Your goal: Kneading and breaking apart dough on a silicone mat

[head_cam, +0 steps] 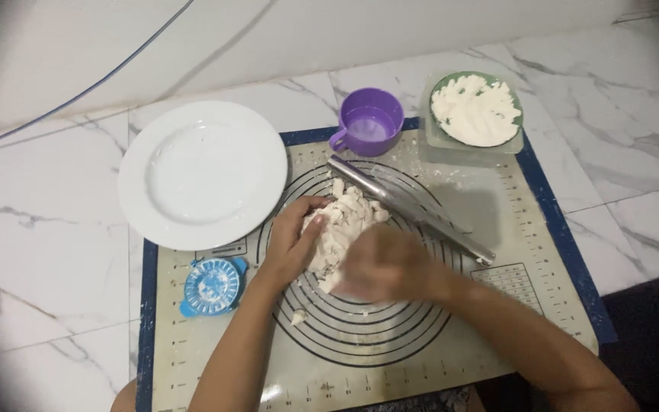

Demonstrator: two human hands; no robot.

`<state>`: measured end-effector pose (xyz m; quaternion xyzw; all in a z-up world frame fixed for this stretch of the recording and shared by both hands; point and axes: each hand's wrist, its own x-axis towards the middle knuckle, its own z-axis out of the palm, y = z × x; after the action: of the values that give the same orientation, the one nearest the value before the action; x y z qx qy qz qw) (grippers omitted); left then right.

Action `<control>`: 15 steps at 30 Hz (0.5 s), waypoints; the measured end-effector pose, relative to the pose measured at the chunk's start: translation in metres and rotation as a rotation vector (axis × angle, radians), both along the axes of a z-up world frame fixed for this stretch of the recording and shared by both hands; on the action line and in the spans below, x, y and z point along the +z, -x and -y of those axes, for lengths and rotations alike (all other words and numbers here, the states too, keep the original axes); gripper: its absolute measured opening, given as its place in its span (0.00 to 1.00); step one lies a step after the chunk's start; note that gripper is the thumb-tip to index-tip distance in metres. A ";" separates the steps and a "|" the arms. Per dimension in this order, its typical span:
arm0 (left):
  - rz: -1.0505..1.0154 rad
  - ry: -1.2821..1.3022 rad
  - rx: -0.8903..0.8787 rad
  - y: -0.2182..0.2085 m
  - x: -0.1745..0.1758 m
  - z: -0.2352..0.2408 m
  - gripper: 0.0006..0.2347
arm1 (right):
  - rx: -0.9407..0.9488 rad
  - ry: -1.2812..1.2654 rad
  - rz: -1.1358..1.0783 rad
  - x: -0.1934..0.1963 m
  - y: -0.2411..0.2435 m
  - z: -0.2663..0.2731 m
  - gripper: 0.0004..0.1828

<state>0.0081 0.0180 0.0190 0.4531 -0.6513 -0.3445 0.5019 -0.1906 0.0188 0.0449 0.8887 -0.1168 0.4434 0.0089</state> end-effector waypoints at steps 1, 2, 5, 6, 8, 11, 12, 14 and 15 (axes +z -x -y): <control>0.000 -0.003 0.007 0.000 0.000 -0.001 0.17 | 0.007 -0.003 0.000 -0.023 -0.001 -0.002 0.17; -0.037 -0.016 -0.005 -0.001 0.000 -0.001 0.18 | 0.184 -0.032 -0.143 -0.046 -0.001 -0.005 0.14; -0.119 0.002 -0.037 -0.002 -0.003 0.001 0.17 | 0.357 -0.205 -0.415 -0.041 -0.009 -0.022 0.17; -0.161 0.033 -0.063 -0.002 -0.005 0.001 0.15 | 0.347 -0.349 -0.539 -0.027 -0.013 -0.031 0.22; -0.152 0.039 -0.055 -0.003 -0.005 0.000 0.15 | 0.360 -0.354 -0.572 -0.029 -0.017 -0.033 0.23; -0.150 0.061 -0.052 -0.004 -0.010 0.003 0.16 | 0.388 -0.390 -0.617 -0.027 -0.016 -0.031 0.19; -0.157 0.075 -0.051 -0.004 -0.013 0.004 0.17 | 0.409 -0.420 -0.629 -0.025 -0.015 -0.030 0.16; -0.056 0.131 0.004 -0.004 -0.003 0.002 0.20 | 0.403 -0.368 -0.580 -0.029 -0.012 -0.029 0.14; 0.045 0.186 0.059 -0.004 0.002 0.001 0.23 | 0.397 -0.316 -0.530 -0.032 -0.011 -0.029 0.13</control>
<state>0.0118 0.0170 0.0208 0.4309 -0.6779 -0.2574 0.5371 -0.1798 0.0475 0.0132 0.9684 -0.0027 0.1674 -0.1848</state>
